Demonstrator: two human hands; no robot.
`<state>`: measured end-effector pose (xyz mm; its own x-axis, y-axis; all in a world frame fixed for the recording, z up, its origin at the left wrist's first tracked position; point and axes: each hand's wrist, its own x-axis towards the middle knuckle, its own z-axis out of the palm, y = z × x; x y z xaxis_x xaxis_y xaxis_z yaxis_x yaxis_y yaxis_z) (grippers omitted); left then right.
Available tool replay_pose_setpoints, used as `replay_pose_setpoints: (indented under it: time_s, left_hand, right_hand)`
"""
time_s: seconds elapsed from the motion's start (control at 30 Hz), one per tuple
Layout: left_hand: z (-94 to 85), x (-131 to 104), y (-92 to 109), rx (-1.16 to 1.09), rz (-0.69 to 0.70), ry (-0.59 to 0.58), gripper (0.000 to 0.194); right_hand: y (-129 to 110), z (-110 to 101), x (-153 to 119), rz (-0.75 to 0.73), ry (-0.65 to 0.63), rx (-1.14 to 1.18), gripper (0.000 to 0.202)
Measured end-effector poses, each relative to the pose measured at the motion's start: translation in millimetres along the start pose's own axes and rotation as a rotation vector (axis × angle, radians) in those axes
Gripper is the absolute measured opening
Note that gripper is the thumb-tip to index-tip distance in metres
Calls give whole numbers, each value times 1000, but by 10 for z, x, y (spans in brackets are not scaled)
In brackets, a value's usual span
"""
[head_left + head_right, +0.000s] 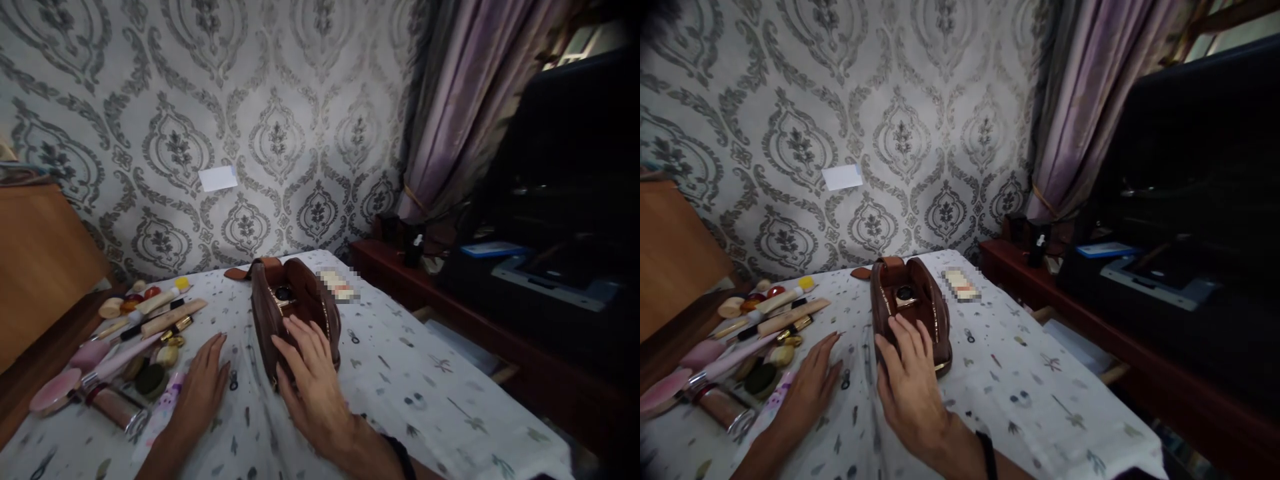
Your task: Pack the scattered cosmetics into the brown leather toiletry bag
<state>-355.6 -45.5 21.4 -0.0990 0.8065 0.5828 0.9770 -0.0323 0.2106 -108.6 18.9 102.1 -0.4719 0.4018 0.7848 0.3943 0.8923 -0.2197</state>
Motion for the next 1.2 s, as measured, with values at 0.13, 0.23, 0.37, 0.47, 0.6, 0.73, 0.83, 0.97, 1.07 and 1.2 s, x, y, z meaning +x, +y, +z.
replay_pose_setpoints:
  time_s: [0.13, 0.23, 0.37, 0.47, 0.6, 0.73, 0.83, 0.97, 1.07, 1.2]
  left_hand:
    - [25, -42, 29, -36, -41, -26, 42]
    - [-9, -40, 68, -54, -72, -59, 45]
    - [-116, 0, 83, -64, -128, -154, 45]
    - [-183, 18, 64, -20, -141, -157, 44]
    - [-199, 39, -4, 170, -138, -190, 34]
    - [-233, 68, -73, 278, -175, -195, 21]
    - [-306, 77, -123, 354, -225, -179, 18]
    - [-358, 58, -222, 518, -339, -90, 26]
    - [-320, 20, -307, 601, -432, -37, 43]
    - [-289, -25, -381, 574, -450, -113, 51]
  right_hand:
    - [-169, 146, -75, -168, -25, 128, 43]
    - [-276, 371, -118, -247, -98, 324, 41]
    - [-360, 763, -137, -125, -248, 601, 36]
    - [-368, 1022, -145, 29, -331, 706, 29]
    - [-344, 1208, -168, 214, -411, 789, 24]
    - [-331, 1229, -184, 241, -416, 829, 22]
    - [-326, 1231, -195, 204, -411, 842, 22]
    - [-310, 1334, -280, 138, -375, 852, 24]
    - [-282, 1438, -371, 94, -298, 872, 25]
    - [-228, 1472, -411, 56, -322, 898, 24]
